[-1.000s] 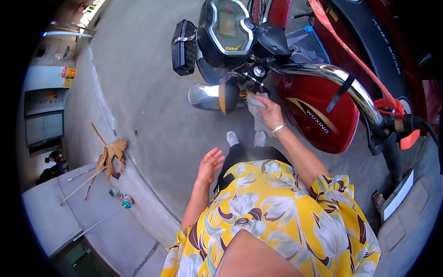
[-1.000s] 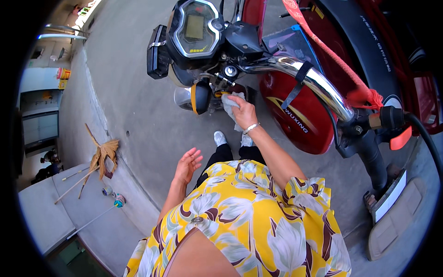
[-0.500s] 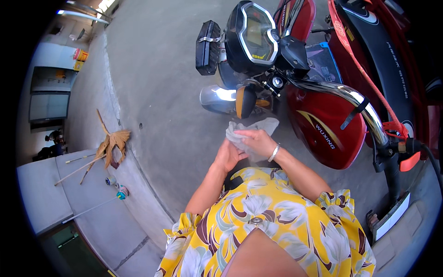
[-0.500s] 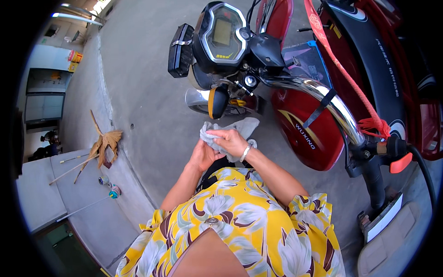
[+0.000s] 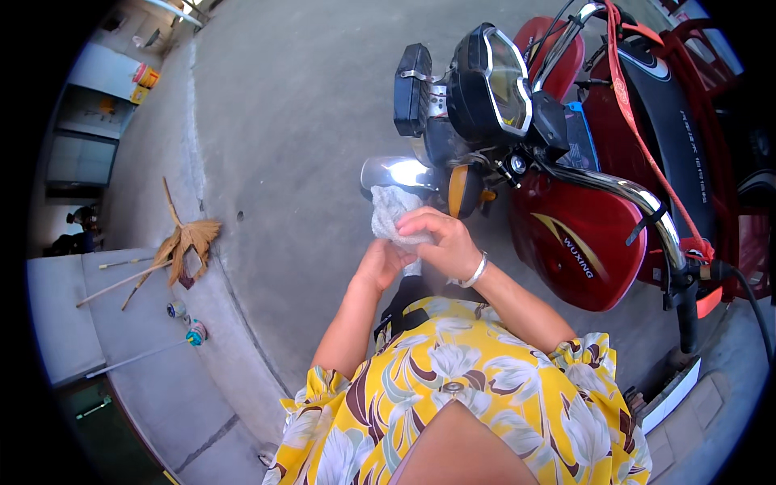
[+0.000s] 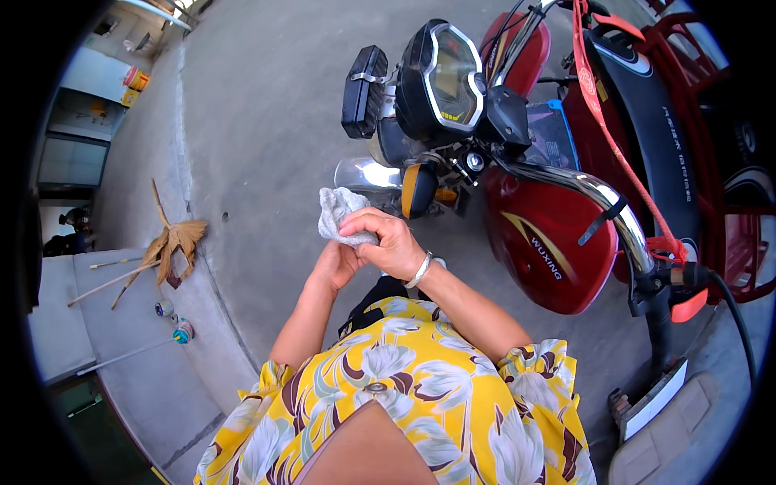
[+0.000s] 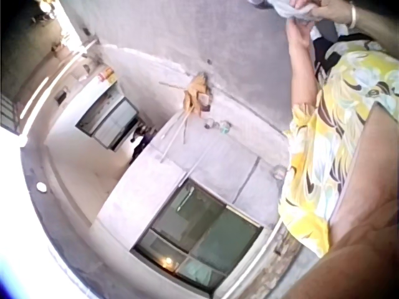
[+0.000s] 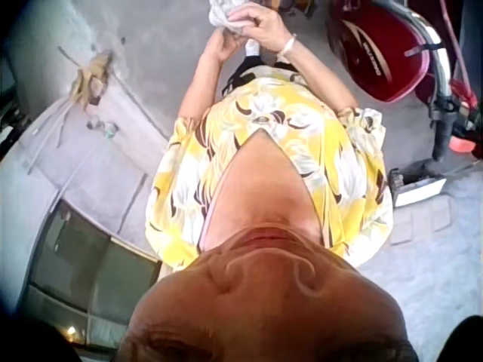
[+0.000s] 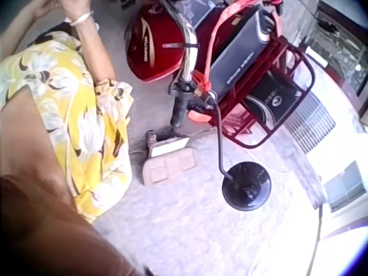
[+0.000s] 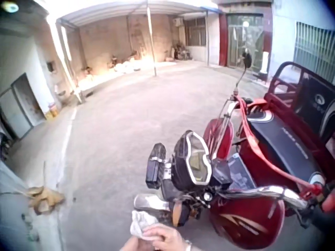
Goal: The person wipes the rearview mirror, handles, dashboard, and body of a red three-wheeled vehicle with a cloth.
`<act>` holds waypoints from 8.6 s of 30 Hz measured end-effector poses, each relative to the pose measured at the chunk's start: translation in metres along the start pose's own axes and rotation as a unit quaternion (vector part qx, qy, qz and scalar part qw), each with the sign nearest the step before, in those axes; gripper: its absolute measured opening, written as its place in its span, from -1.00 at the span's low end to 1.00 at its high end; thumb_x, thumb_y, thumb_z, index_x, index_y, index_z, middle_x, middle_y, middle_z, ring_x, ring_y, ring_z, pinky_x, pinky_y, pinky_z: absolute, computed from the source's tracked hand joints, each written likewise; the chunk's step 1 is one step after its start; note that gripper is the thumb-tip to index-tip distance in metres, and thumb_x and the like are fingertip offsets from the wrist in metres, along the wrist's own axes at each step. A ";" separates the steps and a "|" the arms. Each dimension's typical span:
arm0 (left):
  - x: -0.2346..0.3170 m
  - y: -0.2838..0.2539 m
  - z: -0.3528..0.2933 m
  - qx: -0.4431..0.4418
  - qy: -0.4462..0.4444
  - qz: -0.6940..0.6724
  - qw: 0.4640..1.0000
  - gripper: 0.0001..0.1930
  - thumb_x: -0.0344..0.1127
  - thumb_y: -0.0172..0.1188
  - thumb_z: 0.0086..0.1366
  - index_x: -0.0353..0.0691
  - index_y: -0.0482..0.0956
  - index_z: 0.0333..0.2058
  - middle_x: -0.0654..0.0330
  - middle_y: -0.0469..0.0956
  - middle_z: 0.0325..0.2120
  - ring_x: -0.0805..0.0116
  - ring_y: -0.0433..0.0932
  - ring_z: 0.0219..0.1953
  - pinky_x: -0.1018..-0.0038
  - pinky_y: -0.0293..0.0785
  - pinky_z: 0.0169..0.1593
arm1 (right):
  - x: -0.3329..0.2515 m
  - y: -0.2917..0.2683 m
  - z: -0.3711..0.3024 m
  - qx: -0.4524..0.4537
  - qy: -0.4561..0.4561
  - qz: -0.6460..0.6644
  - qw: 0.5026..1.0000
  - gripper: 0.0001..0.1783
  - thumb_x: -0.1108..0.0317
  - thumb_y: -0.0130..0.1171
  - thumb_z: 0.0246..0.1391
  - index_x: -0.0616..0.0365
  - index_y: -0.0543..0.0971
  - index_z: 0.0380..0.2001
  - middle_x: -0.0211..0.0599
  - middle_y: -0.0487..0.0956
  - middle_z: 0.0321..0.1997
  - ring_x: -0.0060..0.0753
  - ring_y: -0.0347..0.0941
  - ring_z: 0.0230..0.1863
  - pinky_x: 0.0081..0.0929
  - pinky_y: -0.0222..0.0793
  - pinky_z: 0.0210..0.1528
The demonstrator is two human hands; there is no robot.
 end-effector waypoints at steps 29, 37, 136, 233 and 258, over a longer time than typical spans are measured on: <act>0.086 0.185 0.076 -0.027 0.357 0.767 0.532 -0.65 -0.40 -0.02 -0.02 -0.29 0.40 -0.18 -0.07 0.37 -0.19 -0.08 0.34 -0.14 0.15 0.33 -0.13 | 0.077 -0.083 -0.164 0.252 0.334 -0.021 0.908 -0.56 0.64 0.06 -0.18 0.21 0.39 -0.12 -0.27 0.30 0.02 -0.45 0.43 -0.20 -0.58 0.37 -0.20; 0.100 0.166 0.071 0.014 0.361 0.791 0.493 -0.62 -0.40 0.05 -0.04 -0.24 0.40 -0.15 -0.03 0.35 -0.11 -0.01 0.45 -0.27 0.22 0.43 -0.23 | 0.094 -0.084 -0.163 0.181 0.374 -0.093 0.905 -0.61 0.61 0.07 -0.18 0.22 0.43 -0.16 -0.27 0.35 -0.07 -0.47 0.43 -0.24 -0.61 0.37 -0.20; 0.095 0.134 0.055 0.128 0.427 0.438 0.781 -0.58 -0.46 0.26 -0.18 -0.25 0.48 -0.22 0.10 0.51 -0.40 0.24 0.47 -0.23 0.45 0.37 -0.15 | 0.197 -0.162 -0.335 0.212 0.385 -0.330 0.836 -0.61 0.45 0.12 -0.17 0.16 0.46 -0.16 -0.34 0.54 -0.29 -0.60 0.36 -0.61 -0.61 0.33 -0.51; 0.077 0.122 0.010 -0.250 0.268 0.565 0.739 -0.49 -0.28 0.02 0.20 -0.27 0.15 0.10 0.09 0.26 0.04 0.40 0.26 0.04 0.54 0.17 0.05 | -0.028 -0.135 -0.086 0.460 0.116 0.138 0.869 -0.60 0.24 -0.13 0.10 0.35 0.37 -0.10 -0.22 0.48 -0.16 -0.43 0.42 -0.18 -0.53 0.32 -0.12; -0.003 -0.052 0.034 -0.067 -0.011 0.445 0.893 -0.65 -0.30 0.00 0.19 -0.22 0.36 -0.04 0.25 0.45 -0.14 0.56 0.42 -0.24 0.62 0.29 -0.22 | 0.021 -0.100 0.002 0.187 0.203 -0.555 0.785 -0.64 0.17 -0.01 -0.05 0.19 0.48 -0.26 -0.21 0.42 -0.08 -0.03 0.40 -0.24 -0.26 0.31 -0.16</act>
Point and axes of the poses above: each hand's wrist, its own z-axis towards the middle knuckle, its own y-axis out of the palm, x = y × z, the point moved 7 cm from there along z, towards the middle knuckle
